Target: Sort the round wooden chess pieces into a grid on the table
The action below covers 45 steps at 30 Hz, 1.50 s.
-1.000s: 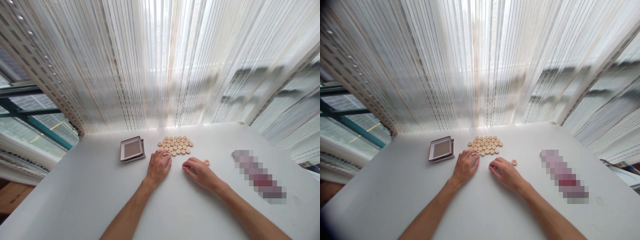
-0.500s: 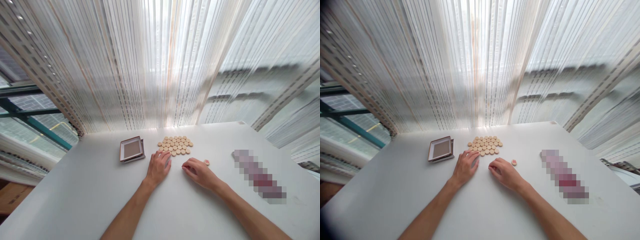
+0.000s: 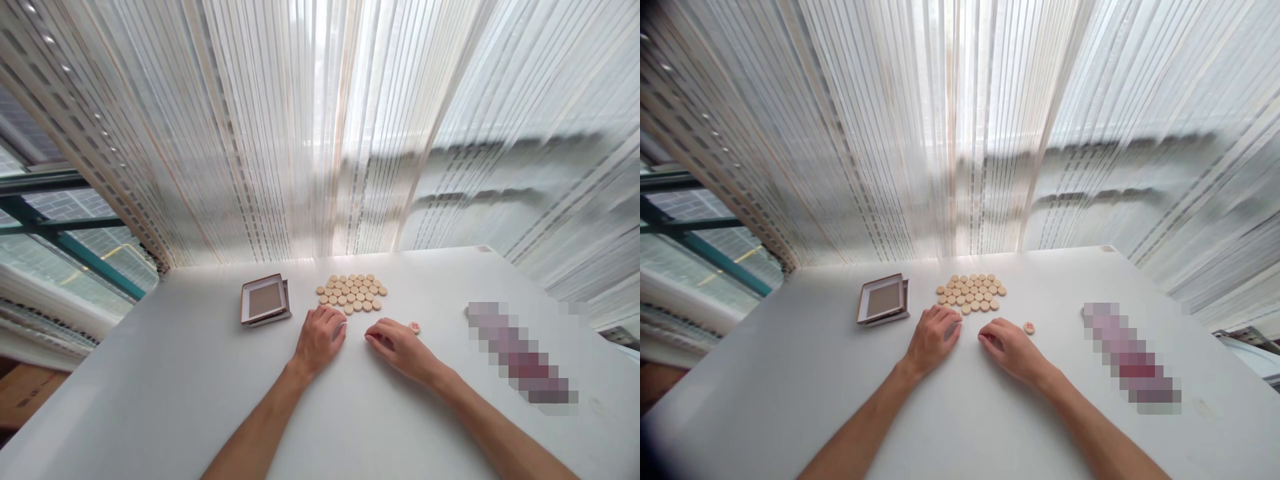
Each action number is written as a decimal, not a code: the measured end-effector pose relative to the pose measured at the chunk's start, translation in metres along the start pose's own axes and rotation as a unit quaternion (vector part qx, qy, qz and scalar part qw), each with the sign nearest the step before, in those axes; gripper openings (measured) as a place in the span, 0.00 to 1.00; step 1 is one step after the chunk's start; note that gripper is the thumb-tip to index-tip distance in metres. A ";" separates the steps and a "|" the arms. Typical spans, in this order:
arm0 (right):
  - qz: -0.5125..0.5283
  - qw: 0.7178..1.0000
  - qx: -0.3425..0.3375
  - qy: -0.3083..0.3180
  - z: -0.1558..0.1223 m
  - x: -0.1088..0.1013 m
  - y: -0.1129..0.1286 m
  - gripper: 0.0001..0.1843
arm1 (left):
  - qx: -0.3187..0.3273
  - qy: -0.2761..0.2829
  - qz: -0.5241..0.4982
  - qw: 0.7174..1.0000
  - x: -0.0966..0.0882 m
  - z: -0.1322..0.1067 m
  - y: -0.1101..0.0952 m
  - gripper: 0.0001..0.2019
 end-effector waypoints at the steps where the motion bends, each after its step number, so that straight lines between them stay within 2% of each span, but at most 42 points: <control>1: 0.000 1.000 0.001 0.001 0.000 0.000 0.000 0.10 | -0.001 -0.004 0.000 1.000 0.000 -0.001 0.000 0.07; 6: -0.002 1.000 0.001 0.006 0.000 0.000 0.000 0.09 | -0.028 -0.019 -0.001 0.999 0.001 -0.002 0.006 0.10; 11: -0.001 1.000 -0.002 0.002 0.000 0.001 0.002 0.09 | -0.039 -0.012 -0.005 0.999 0.002 -0.001 0.009 0.08; 17: 0.000 1.000 0.000 0.001 0.000 0.001 0.002 0.09 | 0.001 0.019 -0.067 0.998 0.002 -0.001 -0.001 0.03; 20: 0.003 1.000 0.002 0.002 0.000 0.000 0.002 0.10 | 0.006 0.032 -0.101 0.994 0.003 -0.002 -0.005 0.07; 25: 0.004 1.000 0.003 0.004 0.000 0.000 0.003 0.10 | -0.020 0.021 -0.117 0.993 0.005 -0.003 -0.002 0.09; 29: 0.006 1.000 0.006 0.004 0.001 0.000 0.003 0.11 | 0.001 0.009 -0.145 0.989 0.005 -0.005 -0.002 0.10; 33: 0.041 0.999 0.022 -0.005 0.001 0.001 0.002 0.12 | 0.017 0.002 -0.226 0.974 0.005 -0.008 -0.008 0.12; 38: 0.151 0.987 0.049 -0.007 0.002 0.003 0.004 0.14 | 0.009 0.005 -0.325 0.946 0.006 -0.008 -0.016 0.11; 45: 0.200 0.978 0.057 0.001 0.003 0.005 0.010 0.15 | -0.010 0.012 -0.374 0.927 0.007 -0.007 -0.017 0.11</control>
Point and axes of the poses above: each hand's wrist, its own z-axis towards the middle knuckle, its own x-axis out of the palm, y = z × x, the point moved 4 cm from there along z, towards the middle knuckle, and after that the axes turned 8 degrees about y, right-handed, at the moved point
